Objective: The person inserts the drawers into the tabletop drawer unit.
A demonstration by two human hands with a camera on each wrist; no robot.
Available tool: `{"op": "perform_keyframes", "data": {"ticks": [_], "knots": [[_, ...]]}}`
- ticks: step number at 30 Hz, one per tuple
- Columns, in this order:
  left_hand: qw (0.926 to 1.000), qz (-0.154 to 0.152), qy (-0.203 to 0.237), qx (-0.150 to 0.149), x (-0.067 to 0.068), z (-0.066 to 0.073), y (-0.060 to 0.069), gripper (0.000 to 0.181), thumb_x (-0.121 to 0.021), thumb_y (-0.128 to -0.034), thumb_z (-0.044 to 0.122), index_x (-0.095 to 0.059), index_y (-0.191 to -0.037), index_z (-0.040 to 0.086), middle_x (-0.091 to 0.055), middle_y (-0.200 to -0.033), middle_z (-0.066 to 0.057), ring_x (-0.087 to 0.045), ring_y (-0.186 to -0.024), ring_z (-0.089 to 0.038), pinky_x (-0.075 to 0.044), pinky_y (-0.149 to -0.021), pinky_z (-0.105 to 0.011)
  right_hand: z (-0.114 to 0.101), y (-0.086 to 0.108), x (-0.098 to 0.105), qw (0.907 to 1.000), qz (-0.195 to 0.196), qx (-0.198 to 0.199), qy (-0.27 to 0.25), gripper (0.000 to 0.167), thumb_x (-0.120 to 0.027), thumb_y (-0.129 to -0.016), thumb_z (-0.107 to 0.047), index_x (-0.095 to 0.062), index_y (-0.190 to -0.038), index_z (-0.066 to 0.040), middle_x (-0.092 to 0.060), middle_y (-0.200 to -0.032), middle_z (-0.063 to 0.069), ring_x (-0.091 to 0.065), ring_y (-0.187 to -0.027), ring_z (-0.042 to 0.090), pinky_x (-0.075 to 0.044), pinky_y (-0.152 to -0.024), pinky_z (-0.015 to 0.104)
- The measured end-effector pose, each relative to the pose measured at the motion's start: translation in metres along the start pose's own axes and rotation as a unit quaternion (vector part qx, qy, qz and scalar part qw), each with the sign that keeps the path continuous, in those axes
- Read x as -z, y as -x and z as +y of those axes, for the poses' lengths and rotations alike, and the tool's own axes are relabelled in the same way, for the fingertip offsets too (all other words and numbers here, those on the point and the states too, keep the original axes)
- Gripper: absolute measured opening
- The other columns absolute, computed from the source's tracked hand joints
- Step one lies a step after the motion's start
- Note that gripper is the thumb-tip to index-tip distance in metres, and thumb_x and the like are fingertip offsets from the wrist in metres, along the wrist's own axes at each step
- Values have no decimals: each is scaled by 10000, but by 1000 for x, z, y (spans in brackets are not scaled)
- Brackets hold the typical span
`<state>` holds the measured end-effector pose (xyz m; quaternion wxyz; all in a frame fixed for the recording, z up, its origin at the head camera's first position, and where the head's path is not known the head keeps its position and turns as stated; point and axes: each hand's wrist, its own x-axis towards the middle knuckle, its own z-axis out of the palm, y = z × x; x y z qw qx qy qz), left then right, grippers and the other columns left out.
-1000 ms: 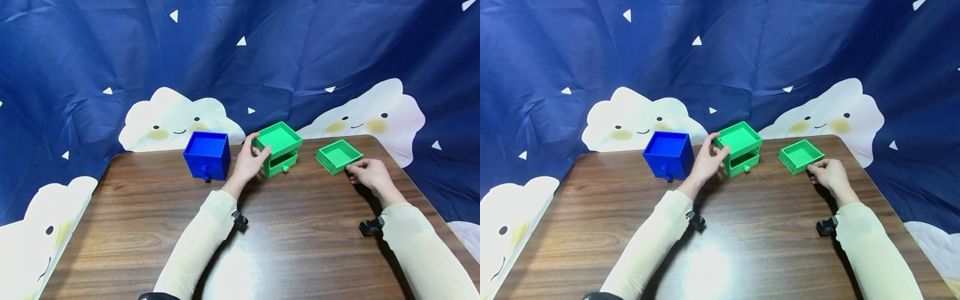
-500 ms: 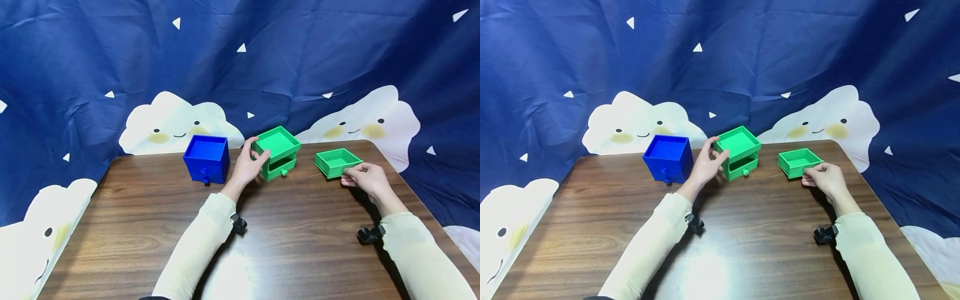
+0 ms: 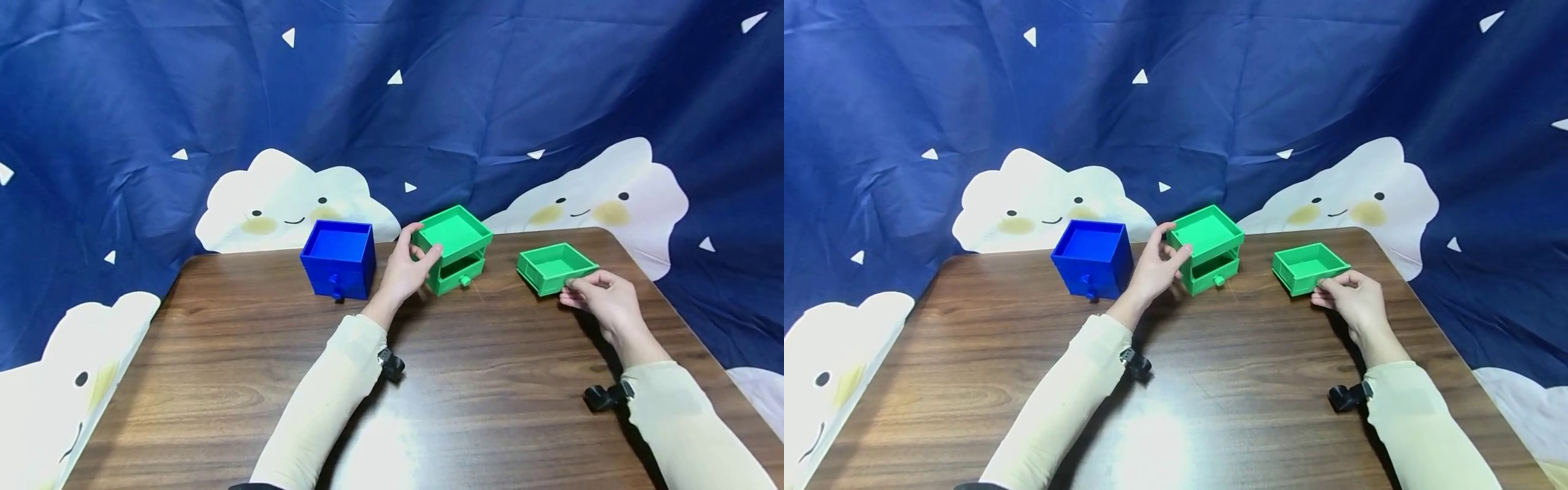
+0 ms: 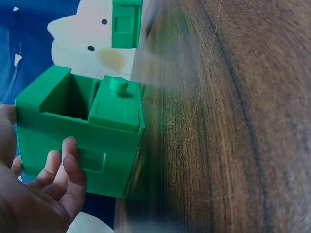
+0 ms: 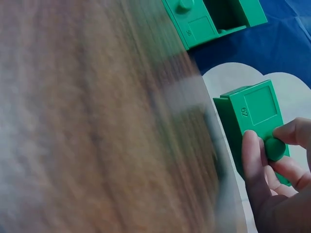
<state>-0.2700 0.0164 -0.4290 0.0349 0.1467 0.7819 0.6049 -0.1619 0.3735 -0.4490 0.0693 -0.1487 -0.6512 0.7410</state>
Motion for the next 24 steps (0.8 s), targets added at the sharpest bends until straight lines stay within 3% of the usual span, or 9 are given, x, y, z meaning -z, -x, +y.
{"op": "perform_keyframes", "data": {"ticks": [24], "knots": [[10000,30,31,73,-1,0,3,644,-713,-1045,396,-436,-1613,270,-566,-906,-12,-730,-839,-481,-509,-619,-266,3,24,-14,9977,-421,151,-502,285,-614,-990,145,-714,-796,-40,-798,-786,76,-810,-688,173,-667,-699,311]]}}
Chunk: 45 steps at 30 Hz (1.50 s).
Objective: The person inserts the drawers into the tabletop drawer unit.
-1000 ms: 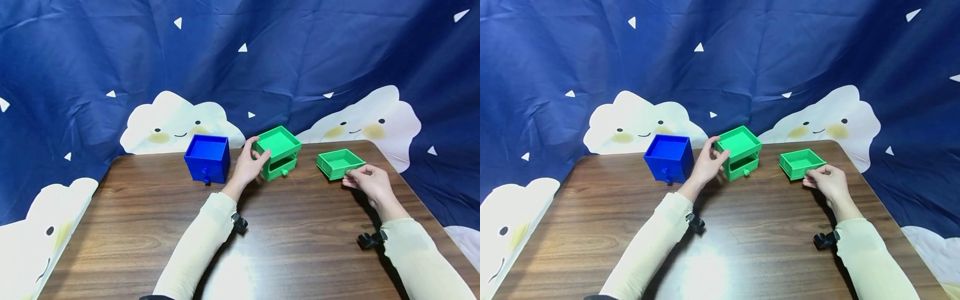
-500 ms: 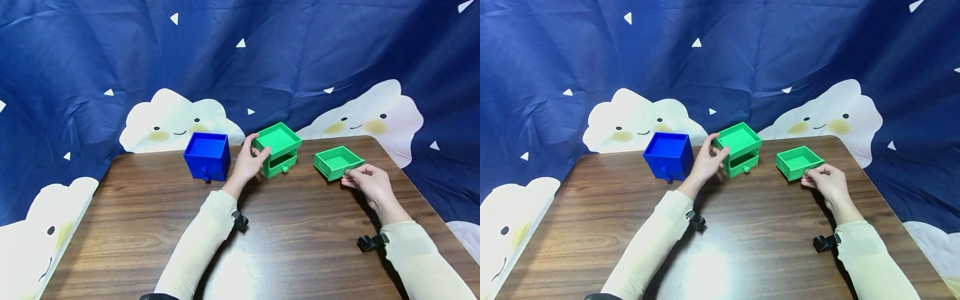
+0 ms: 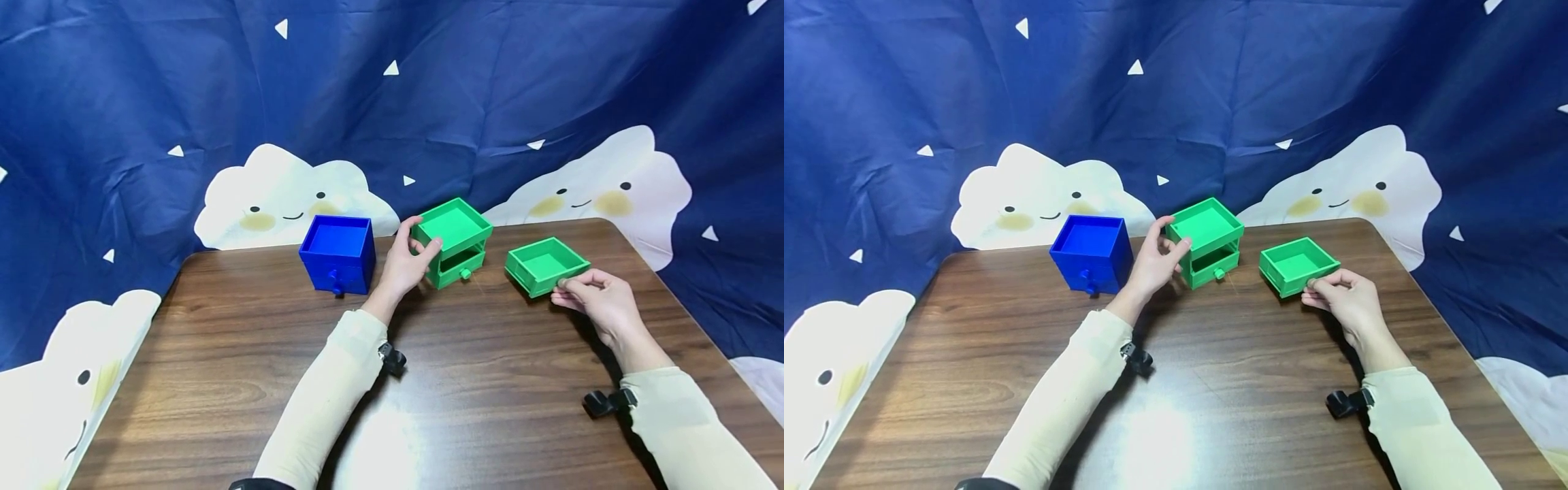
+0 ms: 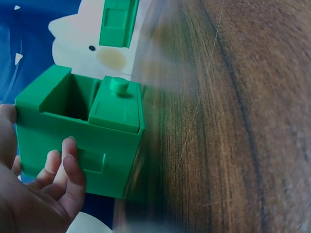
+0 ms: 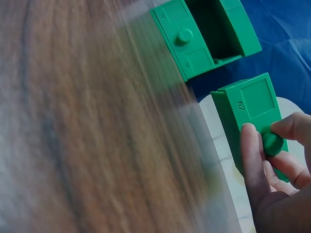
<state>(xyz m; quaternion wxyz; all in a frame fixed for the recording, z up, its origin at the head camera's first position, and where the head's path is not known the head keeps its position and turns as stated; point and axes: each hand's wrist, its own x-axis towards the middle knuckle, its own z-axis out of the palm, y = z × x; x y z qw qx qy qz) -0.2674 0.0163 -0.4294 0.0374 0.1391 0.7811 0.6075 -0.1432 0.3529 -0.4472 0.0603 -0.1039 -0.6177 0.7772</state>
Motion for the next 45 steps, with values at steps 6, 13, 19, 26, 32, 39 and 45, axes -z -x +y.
{"op": "perform_keyframes", "data": {"ticks": [6,13,19,26,32,39,45], "knots": [[10000,1,4,-30,-1,-1,0,651,-714,-1042,408,-434,-1615,279,-572,-901,-10,-732,-817,-455,-512,-613,-269,1,4,-6,9997,-178,132,-116,292,-600,-987,168,-717,-803,-28,-797,-795,93,-815,-705,185,-668,-713,320],[10000,3,28,-24,-1,-1,0,650,-711,-1046,401,-427,-1620,291,-566,-883,-14,-733,-853,-510,-495,-611,-261,1,7,-14,9995,-260,155,-119,283,-610,-995,159,-724,-818,-31,-793,-796,87,-816,-715,178,-668,-721,317],[10000,11,18,-15,0,-2,0,646,-707,-1047,410,-427,-1619,301,-565,-877,-12,-731,-859,-512,-501,-615,-261,1,9,-22,9992,-322,173,-164,279,-617,-991,165,-717,-821,-31,-792,-797,94,-815,-716,184,-671,-721,318],[10000,7,30,-15,0,-2,0,650,-706,-1047,406,-423,-1622,295,-566,-879,-12,-733,-839,-485,-513,-619,-264,0,12,-34,9993,-332,167,-79,261,-633,-989,152,-703,-824,-38,-792,-809,85,-816,-726,180,-671,-734,320],[10000,-49,31,-19,0,-1,0,656,-700,-1050,416,-417,-1628,287,-570,-888,-13,-735,-844,-481,-515,-617,-272,2,14,-42,9989,-407,188,133,244,-641,-994,132,-711,-839,-43,-795,-822,74,-814,-735,164,-672,-740,320],[10000,-35,34,-26,0,-2,0,659,-706,-1045,428,-423,-1624,292,-575,-887,-8,-734,-847,-486,-513,-608,-275,4,14,-51,9984,-481,146,263,230,-649,-992,127,-717,-845,-36,-797,-829,64,-811,-750,153,-671,-757,317],[10000,-35,35,-22,0,-3,1,664,-707,-1044,426,-419,-1627,293,-575,-886,-10,-734,-846,-486,-507,-598,-274,5,15,-56,9978,-571,137,293,195,-675,-992,108,-725,-861,-27,-805,-846,69,-815,-766,159,-672,-769,326]]}}
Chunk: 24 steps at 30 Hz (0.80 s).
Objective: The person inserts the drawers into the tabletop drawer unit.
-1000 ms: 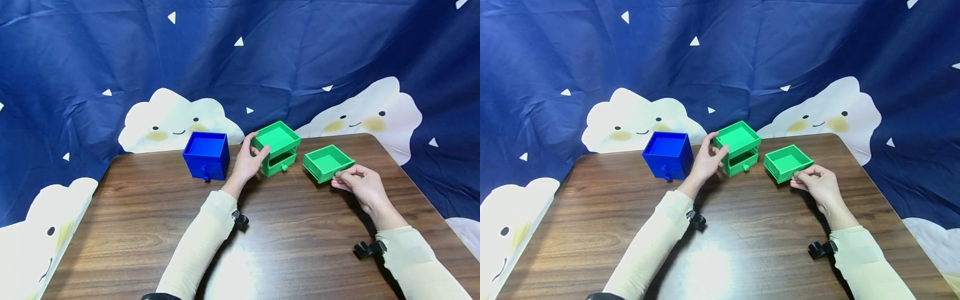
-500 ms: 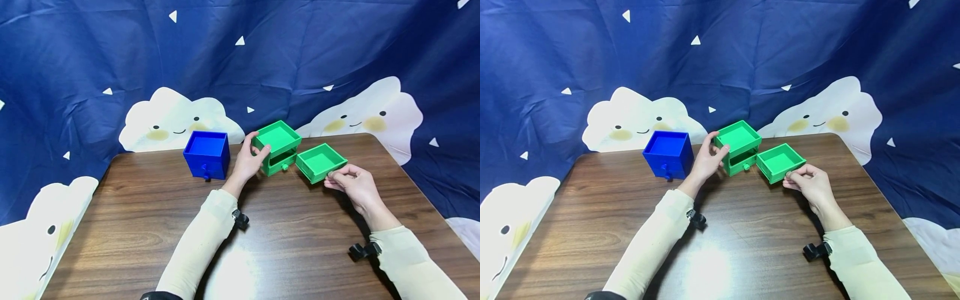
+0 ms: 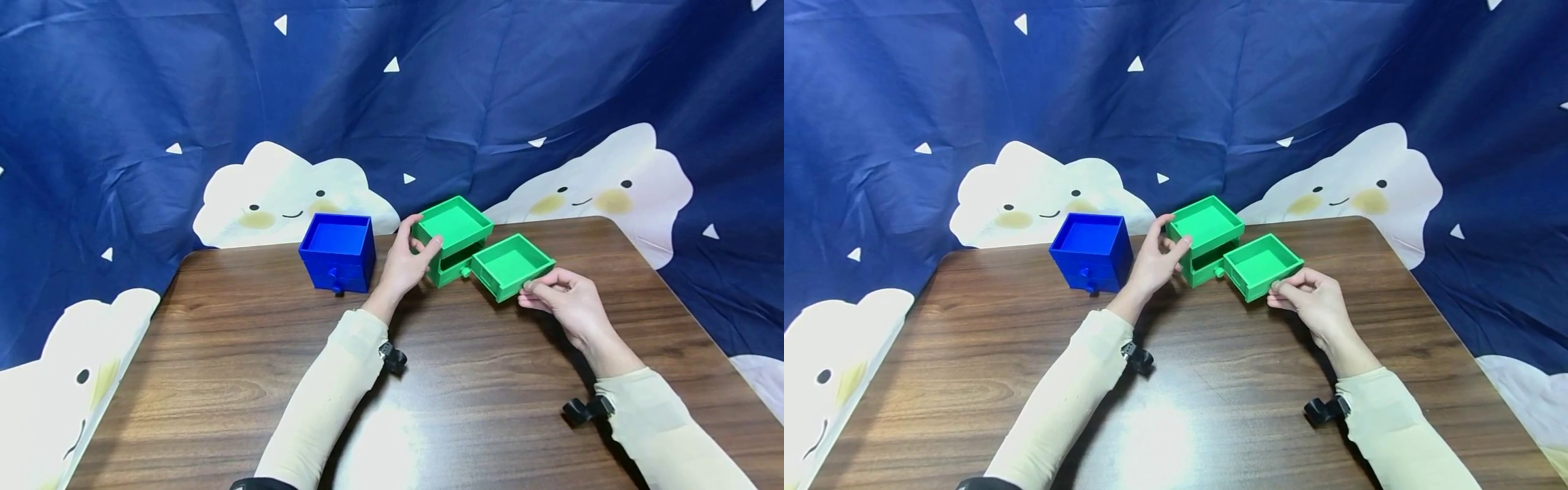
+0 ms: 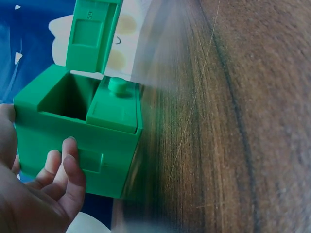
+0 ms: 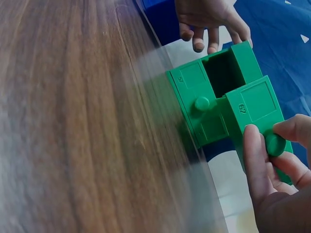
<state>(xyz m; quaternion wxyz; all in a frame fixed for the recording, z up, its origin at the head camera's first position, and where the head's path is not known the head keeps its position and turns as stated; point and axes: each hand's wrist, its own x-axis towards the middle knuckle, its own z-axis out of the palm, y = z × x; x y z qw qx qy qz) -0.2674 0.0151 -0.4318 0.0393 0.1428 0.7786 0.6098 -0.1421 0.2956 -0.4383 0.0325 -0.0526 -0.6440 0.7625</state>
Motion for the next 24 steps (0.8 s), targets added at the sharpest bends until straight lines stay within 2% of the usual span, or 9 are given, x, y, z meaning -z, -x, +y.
{"op": "perform_keyframes", "data": {"ticks": [11,24], "knots": [[10000,15,31,-3,0,1,0,645,-705,-1046,414,-428,-1616,292,-566,-892,-13,-732,-844,-495,-512,-595,-267,5,1,-15,9998,-192,55,42,167,-689,-988,102,-723,-872,-13,-799,-864,69,-812,-783,159,-672,-784,333],[10000,54,21,-57,0,1,1,638,-711,-1045,413,-440,-1608,287,-567,-887,-12,-731,-817,-473,-521,-614,-270,5,-2,-32,9996,-100,60,254,203,-678,-987,101,-703,-848,-45,-797,-848,49,-804,-774,144,-675,-775,323]]}}
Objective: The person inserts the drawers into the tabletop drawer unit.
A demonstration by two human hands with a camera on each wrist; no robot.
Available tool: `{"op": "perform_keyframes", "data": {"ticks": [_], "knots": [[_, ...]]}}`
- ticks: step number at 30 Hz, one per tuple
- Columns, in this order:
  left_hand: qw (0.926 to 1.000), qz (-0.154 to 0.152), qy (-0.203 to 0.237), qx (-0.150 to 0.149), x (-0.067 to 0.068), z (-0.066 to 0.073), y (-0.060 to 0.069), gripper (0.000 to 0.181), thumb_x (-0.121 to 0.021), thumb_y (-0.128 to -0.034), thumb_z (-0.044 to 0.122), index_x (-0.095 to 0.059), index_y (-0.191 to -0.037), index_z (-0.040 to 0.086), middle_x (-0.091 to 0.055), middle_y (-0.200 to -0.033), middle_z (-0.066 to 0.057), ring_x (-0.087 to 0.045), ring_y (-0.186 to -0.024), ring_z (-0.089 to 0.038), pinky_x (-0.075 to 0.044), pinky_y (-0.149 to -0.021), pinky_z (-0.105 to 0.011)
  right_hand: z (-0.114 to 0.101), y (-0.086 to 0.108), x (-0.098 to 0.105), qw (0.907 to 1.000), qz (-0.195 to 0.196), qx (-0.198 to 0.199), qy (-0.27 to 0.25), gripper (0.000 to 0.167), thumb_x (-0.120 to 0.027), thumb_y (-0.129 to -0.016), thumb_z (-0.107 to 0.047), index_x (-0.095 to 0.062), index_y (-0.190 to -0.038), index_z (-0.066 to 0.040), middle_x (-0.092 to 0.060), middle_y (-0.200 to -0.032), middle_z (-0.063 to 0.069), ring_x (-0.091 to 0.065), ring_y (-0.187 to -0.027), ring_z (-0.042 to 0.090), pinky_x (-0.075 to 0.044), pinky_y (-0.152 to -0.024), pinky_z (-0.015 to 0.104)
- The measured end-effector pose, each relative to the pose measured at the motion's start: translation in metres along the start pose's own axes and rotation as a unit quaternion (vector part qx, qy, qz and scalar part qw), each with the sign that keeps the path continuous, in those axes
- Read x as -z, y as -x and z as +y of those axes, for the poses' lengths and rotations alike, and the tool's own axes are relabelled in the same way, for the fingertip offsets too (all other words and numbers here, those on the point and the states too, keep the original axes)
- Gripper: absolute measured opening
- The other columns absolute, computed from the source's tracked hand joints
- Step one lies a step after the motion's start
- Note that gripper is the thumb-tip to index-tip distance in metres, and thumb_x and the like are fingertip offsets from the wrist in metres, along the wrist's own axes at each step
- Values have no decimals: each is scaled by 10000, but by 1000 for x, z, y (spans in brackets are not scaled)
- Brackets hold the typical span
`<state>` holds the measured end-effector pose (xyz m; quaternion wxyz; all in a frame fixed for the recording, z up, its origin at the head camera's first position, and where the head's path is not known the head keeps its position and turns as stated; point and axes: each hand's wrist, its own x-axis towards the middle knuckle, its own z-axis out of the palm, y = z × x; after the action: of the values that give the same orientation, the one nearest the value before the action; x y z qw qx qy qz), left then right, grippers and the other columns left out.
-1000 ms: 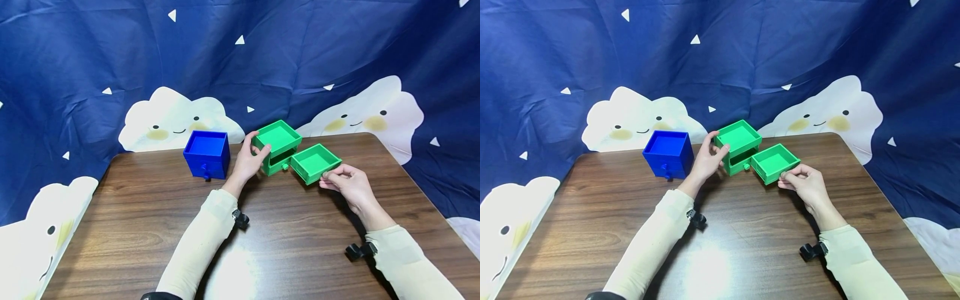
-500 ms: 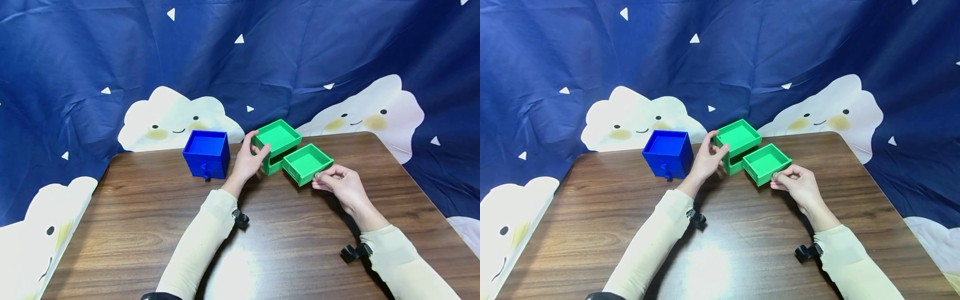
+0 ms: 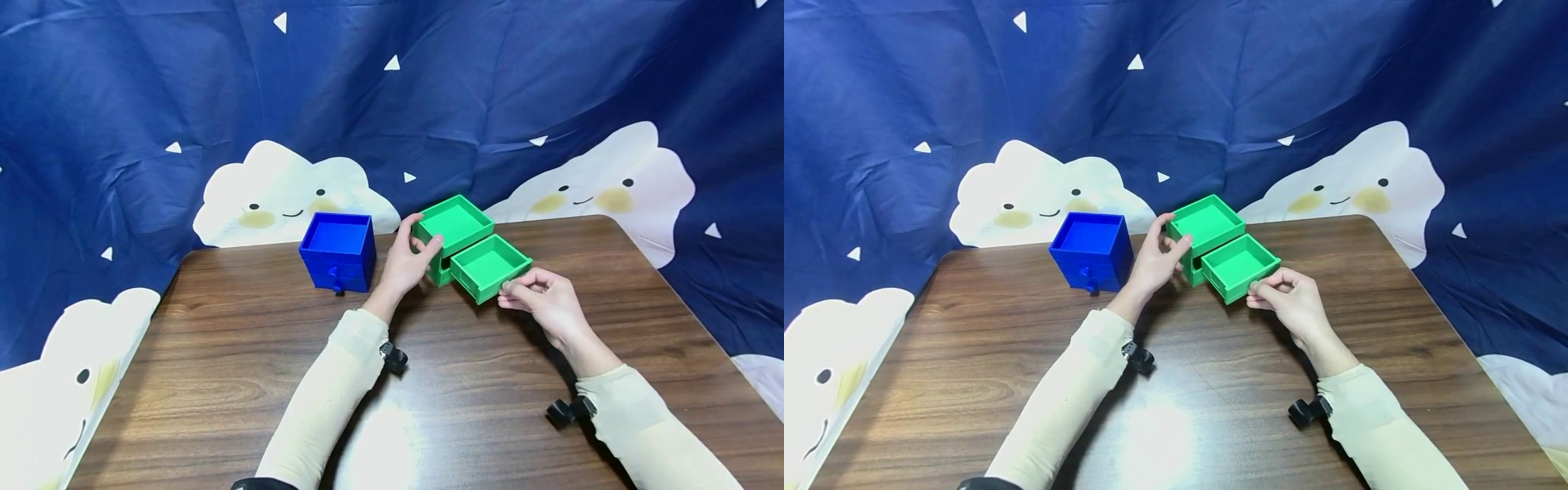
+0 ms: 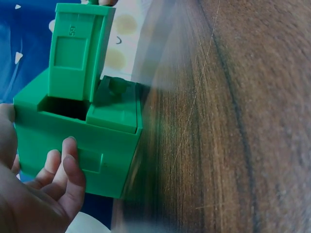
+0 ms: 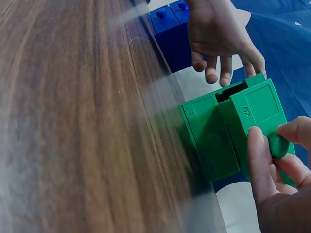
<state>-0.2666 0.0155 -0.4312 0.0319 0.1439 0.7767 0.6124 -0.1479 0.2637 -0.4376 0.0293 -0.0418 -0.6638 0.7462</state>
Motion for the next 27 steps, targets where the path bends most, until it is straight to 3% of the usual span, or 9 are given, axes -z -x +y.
{"op": "perform_keyframes", "data": {"ticks": [27], "knots": [[10000,1,-47,33,-1,-2,-1,642,-705,-1047,412,-424,-1612,296,-564,-878,0,-731,-827,-500,-494,-577,-261,3,-4,-12,9999,-75,63,-106,166,-679,-993,95,-692,-872,-18,-793,-842,51,-803,-769,146,-674,-772,322]]}}
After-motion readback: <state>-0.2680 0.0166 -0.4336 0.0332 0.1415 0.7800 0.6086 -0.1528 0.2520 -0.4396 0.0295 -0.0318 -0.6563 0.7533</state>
